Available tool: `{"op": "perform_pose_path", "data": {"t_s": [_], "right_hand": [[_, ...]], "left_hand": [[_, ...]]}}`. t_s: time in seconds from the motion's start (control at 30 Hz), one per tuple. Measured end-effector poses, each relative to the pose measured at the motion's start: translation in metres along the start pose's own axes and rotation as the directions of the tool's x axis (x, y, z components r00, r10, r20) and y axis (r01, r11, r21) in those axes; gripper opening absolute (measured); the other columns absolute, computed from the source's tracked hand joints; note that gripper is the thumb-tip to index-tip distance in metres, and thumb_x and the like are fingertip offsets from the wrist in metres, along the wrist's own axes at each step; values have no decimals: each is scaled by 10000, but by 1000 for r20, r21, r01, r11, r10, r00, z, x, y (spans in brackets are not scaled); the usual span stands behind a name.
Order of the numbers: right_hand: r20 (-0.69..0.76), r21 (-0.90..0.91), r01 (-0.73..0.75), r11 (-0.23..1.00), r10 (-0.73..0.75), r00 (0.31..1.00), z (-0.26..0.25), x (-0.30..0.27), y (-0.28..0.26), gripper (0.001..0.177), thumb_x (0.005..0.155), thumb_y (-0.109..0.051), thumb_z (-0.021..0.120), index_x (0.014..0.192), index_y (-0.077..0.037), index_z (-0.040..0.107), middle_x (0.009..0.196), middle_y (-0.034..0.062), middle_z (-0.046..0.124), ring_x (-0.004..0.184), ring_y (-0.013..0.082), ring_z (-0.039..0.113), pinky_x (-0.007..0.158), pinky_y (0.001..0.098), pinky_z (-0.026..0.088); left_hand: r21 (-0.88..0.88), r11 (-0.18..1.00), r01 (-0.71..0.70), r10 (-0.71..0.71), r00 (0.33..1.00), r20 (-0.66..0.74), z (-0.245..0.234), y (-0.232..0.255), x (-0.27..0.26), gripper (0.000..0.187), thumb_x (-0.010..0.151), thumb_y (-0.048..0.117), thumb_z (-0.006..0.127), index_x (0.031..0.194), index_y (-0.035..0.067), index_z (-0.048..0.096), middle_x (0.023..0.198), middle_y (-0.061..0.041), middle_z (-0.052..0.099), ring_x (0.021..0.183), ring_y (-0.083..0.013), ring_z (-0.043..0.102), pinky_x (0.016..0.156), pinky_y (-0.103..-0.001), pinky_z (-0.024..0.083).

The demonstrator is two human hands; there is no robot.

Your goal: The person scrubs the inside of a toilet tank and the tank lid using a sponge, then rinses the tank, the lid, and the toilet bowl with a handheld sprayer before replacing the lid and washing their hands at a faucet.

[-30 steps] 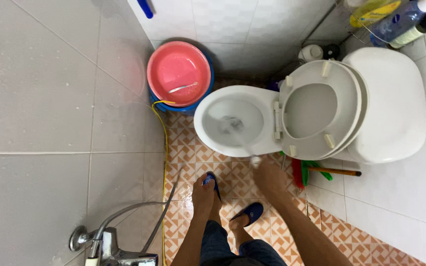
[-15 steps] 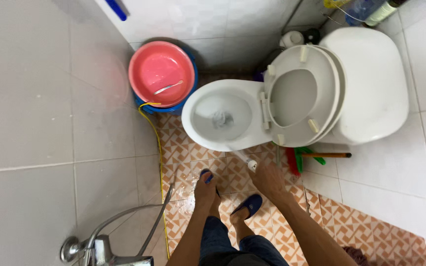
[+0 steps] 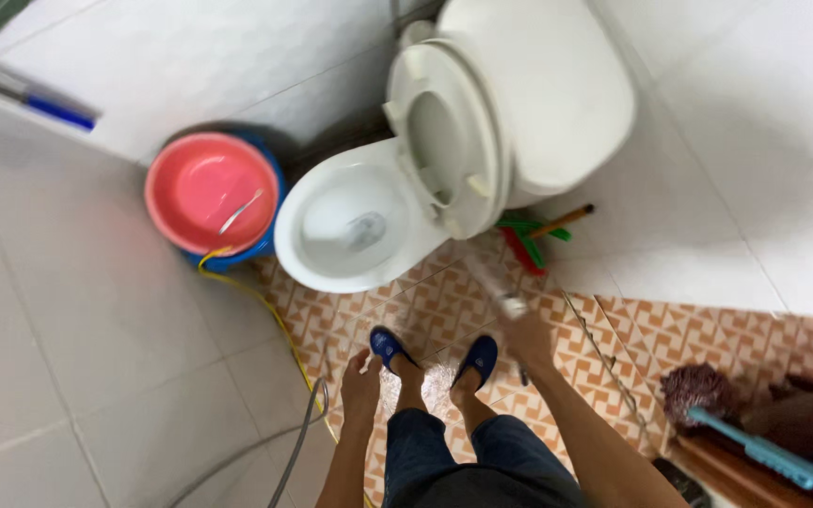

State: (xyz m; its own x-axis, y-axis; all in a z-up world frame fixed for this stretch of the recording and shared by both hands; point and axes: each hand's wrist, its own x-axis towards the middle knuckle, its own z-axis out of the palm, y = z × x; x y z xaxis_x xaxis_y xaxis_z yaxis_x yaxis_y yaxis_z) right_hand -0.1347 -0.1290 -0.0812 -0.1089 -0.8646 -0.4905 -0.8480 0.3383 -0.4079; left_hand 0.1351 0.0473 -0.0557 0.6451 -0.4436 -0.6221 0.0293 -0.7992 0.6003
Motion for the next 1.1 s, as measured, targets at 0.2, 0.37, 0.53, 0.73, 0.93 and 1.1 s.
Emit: {"op": "perform_pose_path", "data": {"t_s": [0.2, 0.37, 0.53, 0.73, 0.93, 1.1], "right_hand": [[99, 392, -232, 890, 210, 973, -48, -22, 9, 548, 885, -483, 642, 1005, 47, 714, 843, 280, 754, 805, 404, 765, 736, 500, 580], [73, 323, -196, 926, 182, 981, -74, -12, 31, 547, 877, -473, 634, 1010, 49, 732, 881, 250, 747, 855, 383, 751, 780, 480, 567], [-132, 265, -21, 964, 57, 990, -84, 4, 51, 634, 883, -533, 660, 1031, 83, 690, 970, 293, 710, 931, 440, 690, 810, 521, 539], [-144, 92, -134, 987, 146, 979, -103, 16, 34, 738, 871, -597, 665, 1147, 86, 628, 1032, 286, 701, 957, 423, 705, 825, 520, 560], [32, -97, 256, 962, -254, 967, -127, -8, -25, 646, 835, -524, 629, 1286, -62, 604, 1007, 228, 700, 870, 443, 696, 745, 583, 534], [140, -286, 357, 889, -330, 934, -98, 8, -79, 508, 924, -496, 633, 1096, -20, 664, 943, 222, 749, 861, 376, 749, 820, 535, 560]], "left_hand": [[-98, 992, -74, 88, 986, 141, 43, 45, -30, 548, 899, 310, 676, 1364, 30, 611, 1342, -139, 680, 1220, -256, 677, 1016, -359, 500], [2, 984, -179, 175, 964, 200, 77, 87, -38, 537, 920, 301, 653, 1374, 17, 611, 1338, -158, 675, 1219, -249, 647, 1008, -346, 497], [19, 962, -273, 263, 940, 217, 98, 111, -45, 547, 920, 322, 656, 1381, 32, 606, 1335, -158, 664, 1212, -255, 652, 1004, -350, 500], [23, 963, -267, 256, 942, 218, 99, 129, -51, 549, 923, 347, 638, 1391, 60, 614, 1199, -179, 749, 1097, -267, 714, 920, -354, 539], [-87, 954, -285, 296, 944, 145, 79, 107, -24, 487, 924, 317, 666, 1315, 27, 657, 1202, -136, 739, 1090, -220, 717, 897, -323, 570], [-152, 951, -268, 287, 950, 125, 56, 96, 8, 477, 912, 320, 681, 1279, 15, 675, 1195, -131, 769, 1089, -219, 734, 916, -319, 563]]}}
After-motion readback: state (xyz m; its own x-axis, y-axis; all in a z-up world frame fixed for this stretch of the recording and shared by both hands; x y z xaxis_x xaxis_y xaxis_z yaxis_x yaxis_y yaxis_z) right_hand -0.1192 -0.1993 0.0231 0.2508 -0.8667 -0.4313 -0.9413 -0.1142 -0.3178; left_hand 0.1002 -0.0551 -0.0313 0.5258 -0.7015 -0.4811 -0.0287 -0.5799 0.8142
